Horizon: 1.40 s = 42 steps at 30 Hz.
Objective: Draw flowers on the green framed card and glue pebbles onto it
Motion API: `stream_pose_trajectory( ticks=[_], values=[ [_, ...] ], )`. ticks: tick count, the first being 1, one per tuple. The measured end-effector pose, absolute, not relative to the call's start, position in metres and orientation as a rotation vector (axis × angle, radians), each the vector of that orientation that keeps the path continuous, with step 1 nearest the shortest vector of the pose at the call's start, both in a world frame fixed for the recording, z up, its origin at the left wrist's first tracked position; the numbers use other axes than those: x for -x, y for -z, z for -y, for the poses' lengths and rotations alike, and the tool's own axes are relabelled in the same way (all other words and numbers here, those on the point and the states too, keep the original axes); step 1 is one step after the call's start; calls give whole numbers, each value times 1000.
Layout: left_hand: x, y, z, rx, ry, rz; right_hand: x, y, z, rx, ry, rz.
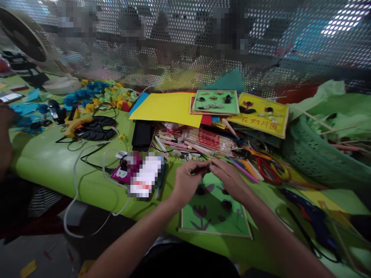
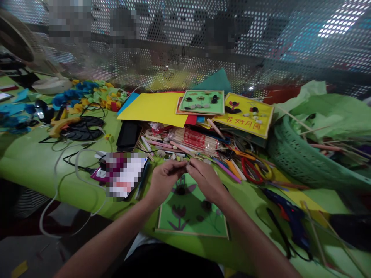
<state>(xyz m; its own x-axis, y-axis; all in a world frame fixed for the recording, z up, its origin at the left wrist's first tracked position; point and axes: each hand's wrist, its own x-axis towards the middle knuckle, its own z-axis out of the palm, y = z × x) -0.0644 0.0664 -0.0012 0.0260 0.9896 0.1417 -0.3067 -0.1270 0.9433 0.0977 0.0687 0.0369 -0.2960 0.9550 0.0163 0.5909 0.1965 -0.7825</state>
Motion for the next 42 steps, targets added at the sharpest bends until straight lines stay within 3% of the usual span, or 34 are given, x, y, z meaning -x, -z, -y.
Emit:
stream_pose_trajectory(
  ticks=[15,26,42],
  values=[
    [65,1,-69,-1003,-1329,-878,-97,-41,-67,1428,-887,2017],
    [67,0,-68,-967,-1288,-847,-92,-46,-66,1531,-660,2123],
    [65,-3,-67,-942,-1341,-839,-97,-37,-68,1462,-850,2044]
  ],
)
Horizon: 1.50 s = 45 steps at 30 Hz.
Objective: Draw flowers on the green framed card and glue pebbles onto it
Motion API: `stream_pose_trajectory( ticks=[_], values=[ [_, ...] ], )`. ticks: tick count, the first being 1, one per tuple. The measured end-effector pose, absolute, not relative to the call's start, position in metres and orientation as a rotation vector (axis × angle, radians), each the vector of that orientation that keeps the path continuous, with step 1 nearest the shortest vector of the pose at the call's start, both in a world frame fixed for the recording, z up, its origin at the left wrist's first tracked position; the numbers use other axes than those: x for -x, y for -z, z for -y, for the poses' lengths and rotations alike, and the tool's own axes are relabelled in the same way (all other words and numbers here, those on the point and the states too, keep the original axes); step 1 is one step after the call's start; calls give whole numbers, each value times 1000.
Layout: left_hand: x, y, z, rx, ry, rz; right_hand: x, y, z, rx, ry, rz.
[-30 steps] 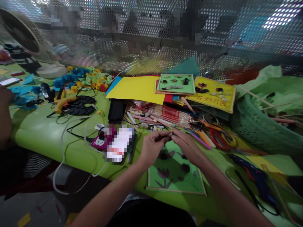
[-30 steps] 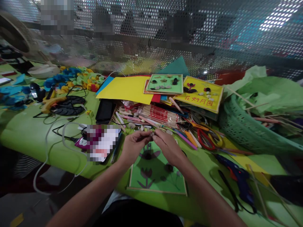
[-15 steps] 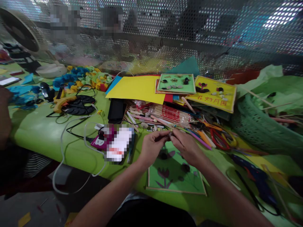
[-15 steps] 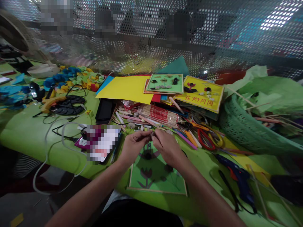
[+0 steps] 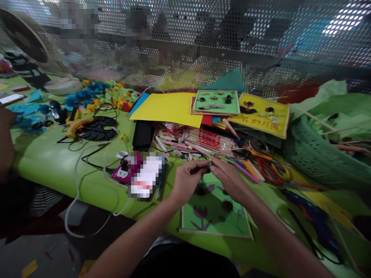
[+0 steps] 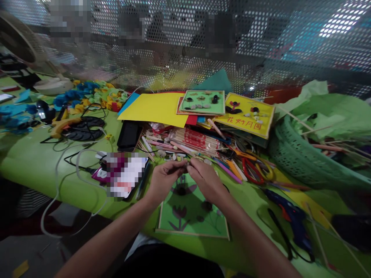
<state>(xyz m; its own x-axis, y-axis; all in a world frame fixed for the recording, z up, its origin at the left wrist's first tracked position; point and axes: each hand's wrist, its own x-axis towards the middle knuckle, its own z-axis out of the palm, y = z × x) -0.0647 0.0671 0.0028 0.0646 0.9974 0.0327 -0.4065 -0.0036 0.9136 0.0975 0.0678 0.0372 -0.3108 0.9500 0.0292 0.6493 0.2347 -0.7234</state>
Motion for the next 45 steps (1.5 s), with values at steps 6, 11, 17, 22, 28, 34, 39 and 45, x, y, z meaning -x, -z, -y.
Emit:
stream_pose_trajectory(
  ticks=[6,11,17,22,28,34,39,45],
  values=[
    [64,0,-69,-930,-1320,-854,-97,-36,-67,1487,-832,2022],
    [65,2,-71,-918,-1303,-854,-98,-38,-67,1427,-820,2055],
    [67,-1,-68,-956,-1314,-865,-93,-46,-66,1507,-697,2133],
    [66,0,-67,-1008,-1321,-859,-91,-44,-66,1540,-567,2163],
    [65,1,-70,-959,-1300,-840,-91,-43,-66,1541,-623,2143],
    [66,0,-70,-966,-1294,-843,-93,-47,-65,1501,-750,2098],
    [66,0,-70,-981,-1303,-842,-96,-43,-67,1518,-698,2121],
    [64,3,-72,-993,-1304,-815,-96,-44,-69,1518,-696,2124]
  ],
)
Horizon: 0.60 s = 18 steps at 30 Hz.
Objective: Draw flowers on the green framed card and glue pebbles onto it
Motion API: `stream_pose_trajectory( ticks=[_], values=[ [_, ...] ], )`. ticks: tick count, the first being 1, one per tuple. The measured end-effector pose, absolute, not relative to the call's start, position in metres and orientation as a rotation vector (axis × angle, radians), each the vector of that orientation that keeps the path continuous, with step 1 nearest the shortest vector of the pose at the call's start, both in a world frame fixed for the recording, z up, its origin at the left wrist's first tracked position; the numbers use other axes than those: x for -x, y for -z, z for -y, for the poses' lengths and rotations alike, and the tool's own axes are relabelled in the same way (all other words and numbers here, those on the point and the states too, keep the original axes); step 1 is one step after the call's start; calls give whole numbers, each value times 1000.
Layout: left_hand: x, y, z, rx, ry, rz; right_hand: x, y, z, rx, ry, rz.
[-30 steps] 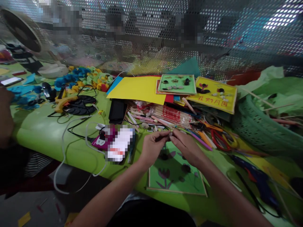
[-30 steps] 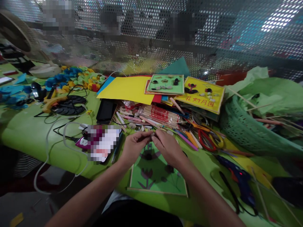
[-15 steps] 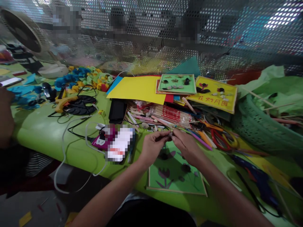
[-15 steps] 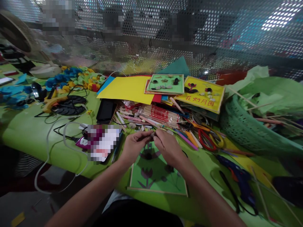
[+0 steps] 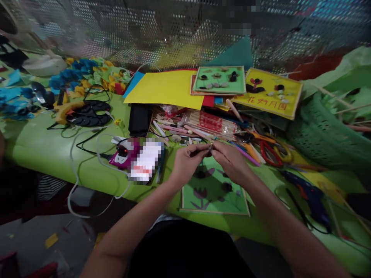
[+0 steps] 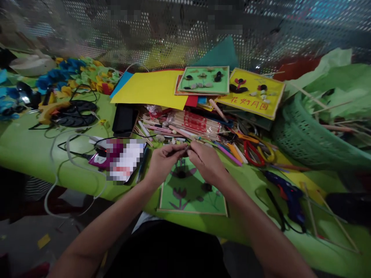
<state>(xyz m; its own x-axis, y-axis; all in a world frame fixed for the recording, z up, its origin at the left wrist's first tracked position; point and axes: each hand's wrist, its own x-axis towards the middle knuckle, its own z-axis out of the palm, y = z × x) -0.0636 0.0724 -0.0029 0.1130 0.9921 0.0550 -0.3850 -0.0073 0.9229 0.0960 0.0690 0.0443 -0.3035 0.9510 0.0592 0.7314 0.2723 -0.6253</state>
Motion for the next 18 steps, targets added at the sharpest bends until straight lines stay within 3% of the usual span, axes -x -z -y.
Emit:
stream_pose_trajectory(
  ticks=[18],
  values=[
    [66,-1,-72,-1064,-1341,-853,-100,-43,-71,1433,-829,2014]
  ],
)
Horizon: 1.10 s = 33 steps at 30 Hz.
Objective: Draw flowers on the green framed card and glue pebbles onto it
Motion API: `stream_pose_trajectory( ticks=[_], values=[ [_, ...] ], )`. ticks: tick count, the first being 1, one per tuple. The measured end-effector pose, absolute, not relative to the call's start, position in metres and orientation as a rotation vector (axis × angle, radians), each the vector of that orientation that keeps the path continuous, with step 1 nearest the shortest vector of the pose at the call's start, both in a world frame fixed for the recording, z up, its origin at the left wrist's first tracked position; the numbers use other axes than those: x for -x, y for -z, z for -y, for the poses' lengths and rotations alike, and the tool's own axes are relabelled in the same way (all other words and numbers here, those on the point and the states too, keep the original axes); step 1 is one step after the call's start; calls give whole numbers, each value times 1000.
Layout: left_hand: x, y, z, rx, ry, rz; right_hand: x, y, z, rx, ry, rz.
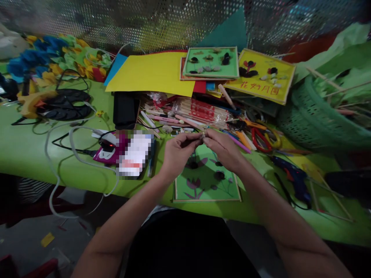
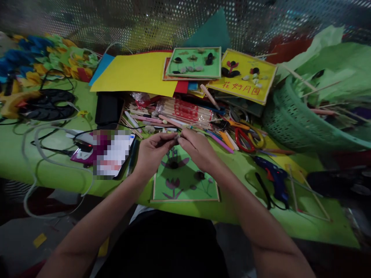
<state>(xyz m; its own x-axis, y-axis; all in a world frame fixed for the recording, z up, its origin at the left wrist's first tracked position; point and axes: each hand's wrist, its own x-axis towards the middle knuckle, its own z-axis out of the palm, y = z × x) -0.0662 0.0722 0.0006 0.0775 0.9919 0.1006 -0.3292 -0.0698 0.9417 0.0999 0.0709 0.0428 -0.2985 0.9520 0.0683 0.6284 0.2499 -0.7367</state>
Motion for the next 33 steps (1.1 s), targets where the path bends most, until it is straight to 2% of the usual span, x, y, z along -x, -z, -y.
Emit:
stream_pose_trajectory(
  ticks=[12,18,26,33],
  values=[
    [68,-2,-73,-734,-1259,-763,-101,-42,-71,1361,-881,2025],
    [68,-1,-72,-752,-1256,-789,-99,-46,-70,1461,-541,2233],
    [66,0,-72,-739,-1249,-812,-94,-39,-70,1482,-297,2303],
    [67,0,-72,-739,-1251,-809,-96,-43,-70,1446,-486,2206]
  ],
)
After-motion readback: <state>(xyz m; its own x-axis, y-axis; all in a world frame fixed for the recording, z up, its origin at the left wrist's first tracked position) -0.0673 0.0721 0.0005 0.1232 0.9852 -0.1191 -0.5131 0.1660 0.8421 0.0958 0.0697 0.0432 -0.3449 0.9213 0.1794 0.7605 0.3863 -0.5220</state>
